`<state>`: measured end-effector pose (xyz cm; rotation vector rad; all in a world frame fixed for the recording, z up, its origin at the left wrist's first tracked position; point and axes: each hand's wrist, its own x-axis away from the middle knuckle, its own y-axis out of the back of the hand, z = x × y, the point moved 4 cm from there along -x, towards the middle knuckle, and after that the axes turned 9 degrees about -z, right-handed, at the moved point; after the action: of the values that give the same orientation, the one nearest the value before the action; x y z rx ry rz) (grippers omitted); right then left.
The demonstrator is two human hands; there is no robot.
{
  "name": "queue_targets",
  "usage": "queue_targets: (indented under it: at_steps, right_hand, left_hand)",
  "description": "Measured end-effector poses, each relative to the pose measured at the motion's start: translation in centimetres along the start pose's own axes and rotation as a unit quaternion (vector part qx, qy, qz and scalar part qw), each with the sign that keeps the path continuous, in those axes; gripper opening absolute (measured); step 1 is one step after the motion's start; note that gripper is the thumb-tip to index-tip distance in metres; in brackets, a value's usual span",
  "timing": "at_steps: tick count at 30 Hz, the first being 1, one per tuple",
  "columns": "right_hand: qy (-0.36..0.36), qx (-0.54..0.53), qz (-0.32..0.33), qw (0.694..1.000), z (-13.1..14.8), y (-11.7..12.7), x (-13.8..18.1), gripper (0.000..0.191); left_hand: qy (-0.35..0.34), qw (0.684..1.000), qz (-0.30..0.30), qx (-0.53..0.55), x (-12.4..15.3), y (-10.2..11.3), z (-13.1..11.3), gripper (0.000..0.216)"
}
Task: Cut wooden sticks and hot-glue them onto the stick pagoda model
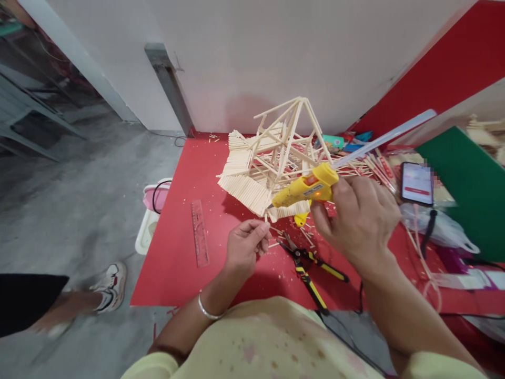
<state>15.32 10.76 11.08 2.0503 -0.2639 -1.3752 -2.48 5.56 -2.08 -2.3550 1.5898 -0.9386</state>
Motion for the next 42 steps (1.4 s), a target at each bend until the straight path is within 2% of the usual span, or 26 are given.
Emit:
queue_targets:
  at_steps: [7,19,33,42]
  right_hand:
    - [0.0,-0.026,-0.003,1.0,0.1,-0.2,0.0,0.034]
    - [0.025,0.023,-0.007,0.999,0.1,0.1,0.0,0.027]
    - [0.03,0.008,-0.043,0.999,0.2,0.4,0.1,0.029]
    - [0.03,0.012,-0.041,0.999,0.2,0.2,0.3,0.03]
  left_hand:
    - [0.006,1.0,0.004,0.007,-0.1,0.0,0.1,0.031]
    - [0.005,1.0,0.012,0.012,-0.2,0.0,0.2,0.03]
    - [-0.003,0.999,0.016,0.034,-0.5,-0.4,0.1,0.031]
    - [0.019,0.998,0.024,0.05,-0.4,-1.0,-0.5,0.034]
